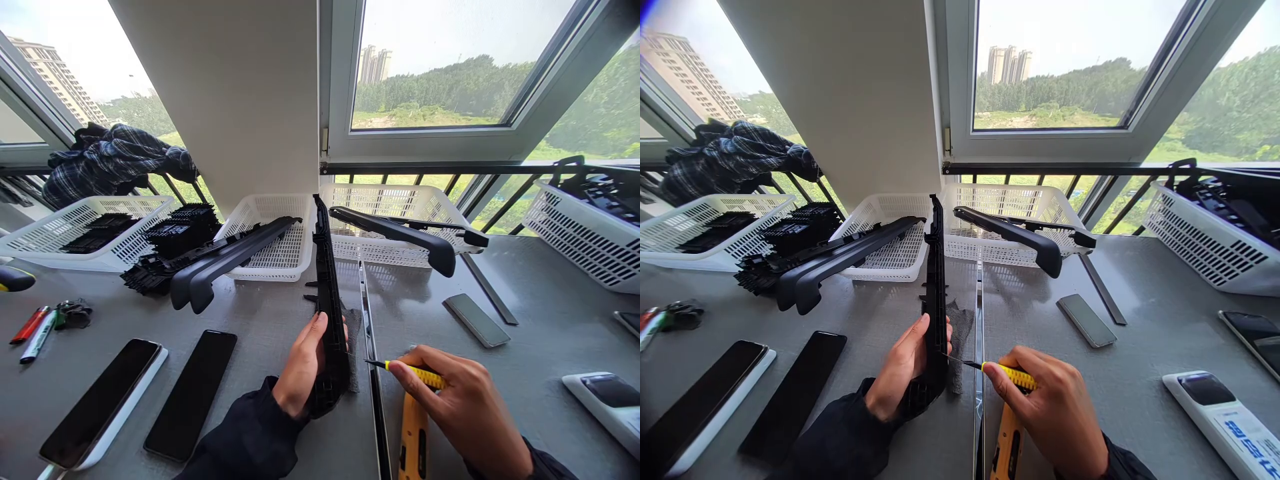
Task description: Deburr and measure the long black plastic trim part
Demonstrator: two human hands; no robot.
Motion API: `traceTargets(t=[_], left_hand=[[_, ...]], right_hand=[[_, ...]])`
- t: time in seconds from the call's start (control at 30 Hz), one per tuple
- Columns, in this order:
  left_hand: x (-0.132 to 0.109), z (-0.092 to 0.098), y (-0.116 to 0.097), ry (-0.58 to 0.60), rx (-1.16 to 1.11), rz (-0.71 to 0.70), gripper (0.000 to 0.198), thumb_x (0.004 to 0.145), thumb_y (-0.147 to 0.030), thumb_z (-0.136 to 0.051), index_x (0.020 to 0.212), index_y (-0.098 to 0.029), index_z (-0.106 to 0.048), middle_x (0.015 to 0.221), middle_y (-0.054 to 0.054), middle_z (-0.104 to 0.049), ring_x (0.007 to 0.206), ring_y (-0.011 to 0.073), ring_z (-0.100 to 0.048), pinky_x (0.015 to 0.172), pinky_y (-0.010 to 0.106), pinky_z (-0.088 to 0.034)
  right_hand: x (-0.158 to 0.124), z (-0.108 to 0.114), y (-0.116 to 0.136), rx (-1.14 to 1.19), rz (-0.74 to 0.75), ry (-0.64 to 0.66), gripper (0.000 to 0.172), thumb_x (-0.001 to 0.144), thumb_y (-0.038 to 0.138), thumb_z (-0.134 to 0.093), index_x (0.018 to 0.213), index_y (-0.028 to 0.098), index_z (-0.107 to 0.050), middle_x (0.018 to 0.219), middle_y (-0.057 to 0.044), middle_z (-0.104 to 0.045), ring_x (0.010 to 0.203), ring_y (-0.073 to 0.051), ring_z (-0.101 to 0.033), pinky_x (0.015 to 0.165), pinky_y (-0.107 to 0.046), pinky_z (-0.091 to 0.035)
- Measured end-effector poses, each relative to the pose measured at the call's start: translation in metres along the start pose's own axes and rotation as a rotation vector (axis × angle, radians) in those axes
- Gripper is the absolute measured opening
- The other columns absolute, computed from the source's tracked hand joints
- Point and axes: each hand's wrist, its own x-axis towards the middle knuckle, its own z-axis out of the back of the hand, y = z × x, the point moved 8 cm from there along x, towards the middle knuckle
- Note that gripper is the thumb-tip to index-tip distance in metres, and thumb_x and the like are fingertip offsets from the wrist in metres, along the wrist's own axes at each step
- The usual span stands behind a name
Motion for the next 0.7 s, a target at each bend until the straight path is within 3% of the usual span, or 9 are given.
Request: traceTargets(t=[0.33,0.53,0.7], left_hand=[[0.002,0.002,-0.006,-0.02,-0.051,-0.019,0.062,0.067,-0.063,-0.091,0.1,-0.014,-0.071,0.084,0.0,-0.062,0.068,0.0113,-0.054,0.062,0.024,-0.048],[0.001,0.0,-0.006,-0.01,-0.098,0.004,0.062,0.067,-0.061,-0.093,0.099,-0.014,-0.07,0.08,-0.001,-0.06,0.066,0.0101,-0.052,0.058,0.022,-0.046],[0.001,0.001,-0.007,-0.026,-0.096,-0.006,0.06,0.067,-0.061,-0.093,0.098,-0.014,-0.07,0.081,-0.001,-0.061,0.066,0.0103,-0.054,0.059,0.022,-0.047]], right_hand=[[0.0,-0.001,0.009,0.001,0.044,0.039,0.052,0.102,0.061,-0.058,0.066,0.024,-0.069,0.057,0.001,-0.065,0.05,-0.014,-0.061,0.052,-0.026,-0.043],[-0.002,0.002,0.007,0.013,0.055,-0.027,0.044,0.103,0.056,-0.06,0.076,0.025,-0.074,0.067,0.001,-0.073,0.058,-0.015,-0.068,0.057,-0.025,-0.048],[-0.001,-0.004,0.012,-0.005,0.077,0.034,0.049,0.103,0.057,-0.058,0.069,0.025,-0.07,0.06,0.002,-0.068,0.051,-0.013,-0.064,0.053,-0.025,-0.045]])
